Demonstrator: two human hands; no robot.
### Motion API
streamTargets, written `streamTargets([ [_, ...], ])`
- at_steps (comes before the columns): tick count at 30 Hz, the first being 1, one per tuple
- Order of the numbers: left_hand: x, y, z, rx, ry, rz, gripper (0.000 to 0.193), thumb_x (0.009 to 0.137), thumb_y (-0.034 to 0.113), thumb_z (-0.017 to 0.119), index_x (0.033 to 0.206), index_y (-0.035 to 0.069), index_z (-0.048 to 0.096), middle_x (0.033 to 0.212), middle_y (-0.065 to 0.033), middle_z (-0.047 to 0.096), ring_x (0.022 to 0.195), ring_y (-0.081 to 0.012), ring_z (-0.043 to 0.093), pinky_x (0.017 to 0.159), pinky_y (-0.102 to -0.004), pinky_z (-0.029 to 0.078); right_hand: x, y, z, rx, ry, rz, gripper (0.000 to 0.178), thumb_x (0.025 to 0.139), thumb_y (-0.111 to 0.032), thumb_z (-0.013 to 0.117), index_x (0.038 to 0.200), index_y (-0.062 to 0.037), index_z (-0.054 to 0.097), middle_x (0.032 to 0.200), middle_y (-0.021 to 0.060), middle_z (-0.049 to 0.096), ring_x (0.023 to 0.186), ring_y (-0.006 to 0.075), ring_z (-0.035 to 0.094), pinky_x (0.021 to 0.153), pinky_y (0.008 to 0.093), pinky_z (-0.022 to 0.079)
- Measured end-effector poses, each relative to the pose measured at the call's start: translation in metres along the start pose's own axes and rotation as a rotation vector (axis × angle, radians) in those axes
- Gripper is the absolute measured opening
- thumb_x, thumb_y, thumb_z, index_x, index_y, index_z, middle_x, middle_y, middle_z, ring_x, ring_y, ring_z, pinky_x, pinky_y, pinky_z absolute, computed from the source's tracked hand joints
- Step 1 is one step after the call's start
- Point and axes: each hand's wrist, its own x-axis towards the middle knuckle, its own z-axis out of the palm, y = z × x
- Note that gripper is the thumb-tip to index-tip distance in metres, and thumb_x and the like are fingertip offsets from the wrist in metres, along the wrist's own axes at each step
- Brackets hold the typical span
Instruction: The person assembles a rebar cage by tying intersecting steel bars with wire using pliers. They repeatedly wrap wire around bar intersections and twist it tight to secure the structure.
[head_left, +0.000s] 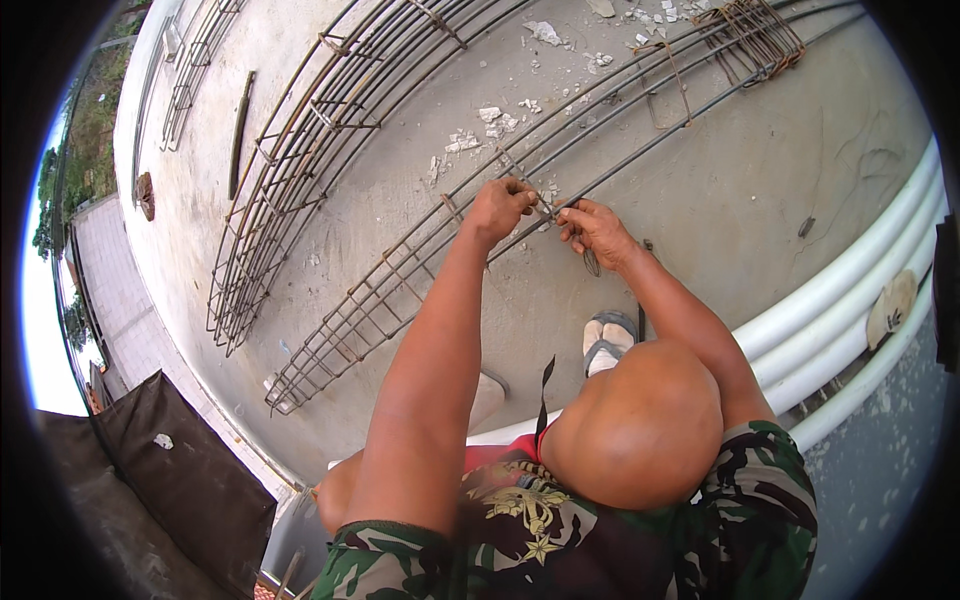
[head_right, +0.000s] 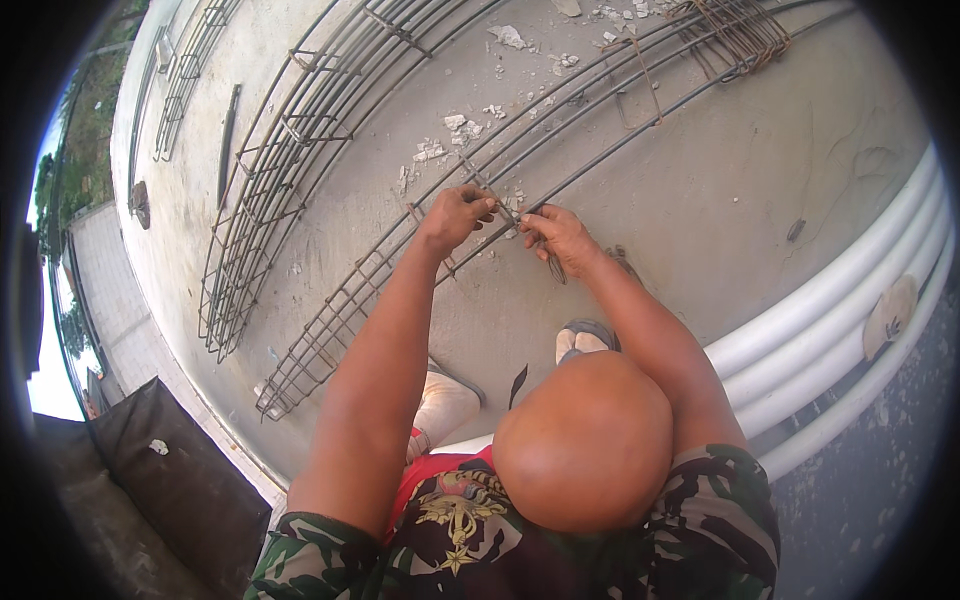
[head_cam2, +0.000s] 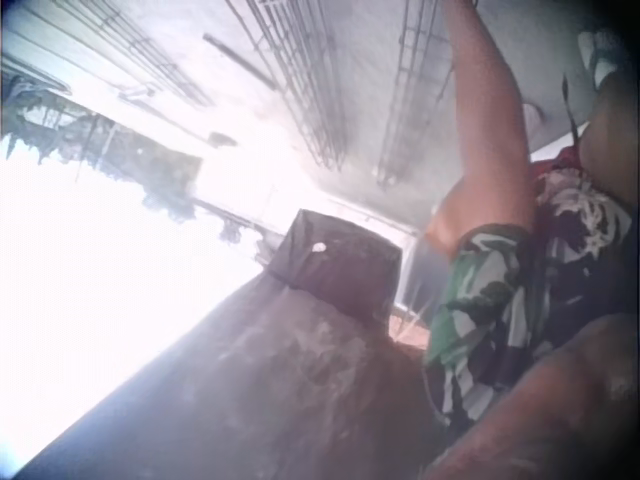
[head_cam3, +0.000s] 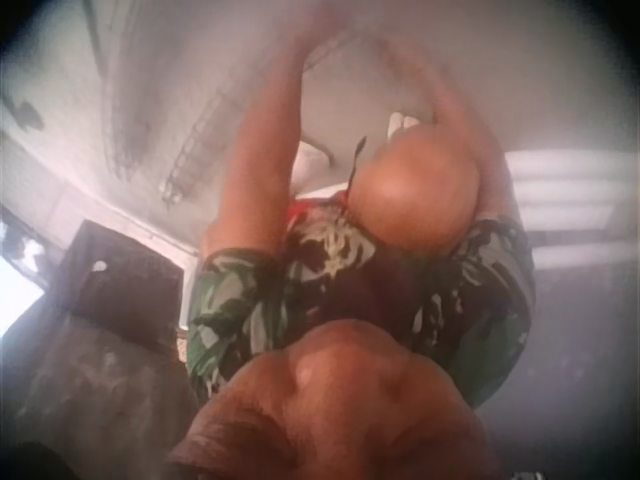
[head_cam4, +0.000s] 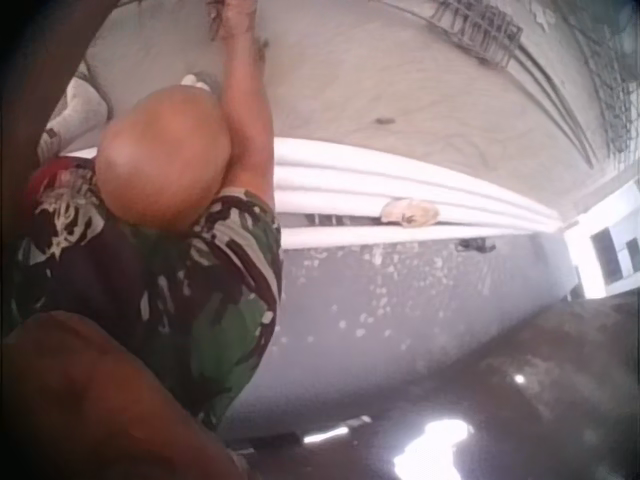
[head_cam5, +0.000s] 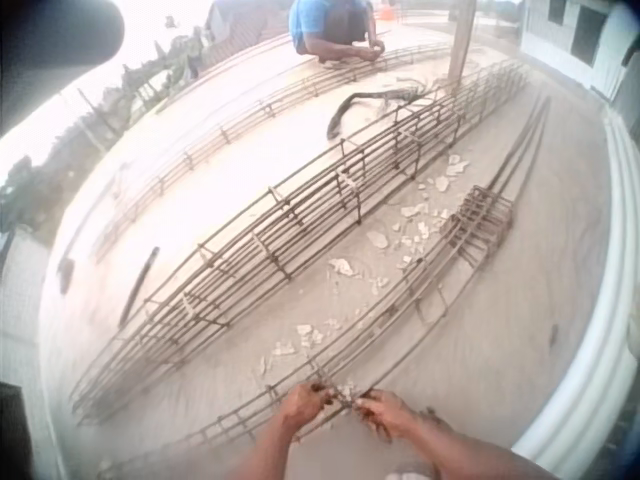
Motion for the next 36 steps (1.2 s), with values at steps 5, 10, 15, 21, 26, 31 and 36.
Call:
streamTargets([
  [5, -0.002, 0.001, -0.007, 0.038, -0.024, 0.001, 0.024, 0.091, 0.017, 0.060, 0.101, -0.004, 0.066, 0.092, -0.0117, 0.068, 0.085, -0.0185, 0.064, 0.077, -0.0321, 0.051, 0.002, 0.010, 0.003, -0.268, 0.040, -0.097, 0.026, 0.090, -0.021, 0.065, 0.102, 0.0003, 0.061, 0.080, 0.0039, 0.061, 0.058, 0.0076, 0.053, 0.045, 0.0202, 0.039],
  [10, -0.005, 0.003, 0.000, 0.071, 0.032, 0.028, 0.022, 0.092, 0.015, 0.059, 0.099, -0.005, 0.066, 0.087, -0.0104, 0.069, 0.081, -0.0178, 0.065, 0.074, -0.0305, 0.052, -0.005, 0.012, 0.010, -0.420, 0.120, -0.139, 0.026, 0.090, -0.027, 0.065, 0.092, -0.0017, 0.064, 0.068, 0.0022, 0.059, 0.057, 0.0079, 0.049, 0.049, 0.0246, 0.039],
  [15, -0.004, -0.007, 0.011, 0.005, 0.086, 0.088, 0.022, 0.091, 0.014, 0.059, 0.096, -0.006, 0.065, 0.085, -0.0116, 0.069, 0.079, -0.0174, 0.066, 0.074, -0.0302, 0.052, -0.005, 0.019, 0.015, -0.648, 0.239, -0.177, 0.036, 0.090, -0.036, 0.061, 0.082, -0.0015, 0.064, 0.062, 0.0038, 0.057, 0.057, 0.0114, 0.048, 0.055, 0.0305, 0.040],
  [21, -0.021, 0.006, 0.018, -0.019, 0.051, 0.133, 0.022, 0.090, 0.013, 0.060, 0.096, -0.008, 0.065, 0.087, -0.0136, 0.070, 0.083, -0.0188, 0.065, 0.077, -0.0310, 0.050, -0.001, 0.023, 0.010, -0.595, 0.210, -0.199, 0.036, 0.091, -0.035, 0.061, 0.081, -0.0005, 0.064, 0.062, 0.0046, 0.057, 0.057, 0.0123, 0.050, 0.056, 0.0300, 0.041],
  [26, -0.031, 0.003, 0.017, 0.141, 0.030, 0.180, 0.022, 0.090, 0.014, 0.060, 0.098, -0.006, 0.066, 0.090, -0.0151, 0.070, 0.087, -0.0204, 0.065, 0.080, -0.0322, 0.049, 0.000, 0.026, 0.008, -0.638, 0.230, -0.342, 0.028, 0.091, -0.028, 0.062, 0.084, -0.0014, 0.067, 0.064, 0.0026, 0.057, 0.055, 0.0077, 0.050, 0.050, 0.0266, 0.040],
  [31, -0.051, -0.015, 0.025, 0.167, 0.090, 0.235, 0.021, 0.090, 0.014, 0.059, 0.098, -0.003, 0.067, 0.093, -0.0167, 0.070, 0.088, -0.0245, 0.066, 0.081, -0.0348, 0.049, 0.000, 0.022, 0.009, -0.834, 0.272, -0.516, 0.024, 0.090, -0.023, 0.063, 0.086, 0.0005, 0.067, 0.069, 0.0122, 0.060, 0.058, 0.0186, 0.055, 0.056, 0.0329, 0.043],
  [36, -0.049, -0.042, 0.037, 0.294, 0.172, 0.418, 0.012, 0.082, 0.008, 0.066, 0.091, 0.001, 0.068, 0.098, -0.0130, 0.065, 0.094, -0.0296, 0.062, 0.084, -0.0374, 0.047, 0.001, 0.024, 0.008, -0.888, 0.260, -0.640, 0.021, 0.089, -0.020, 0.063, 0.088, 0.0015, 0.066, 0.076, 0.0171, 0.062, 0.067, 0.0279, 0.059, 0.062, 0.0354, 0.045],
])
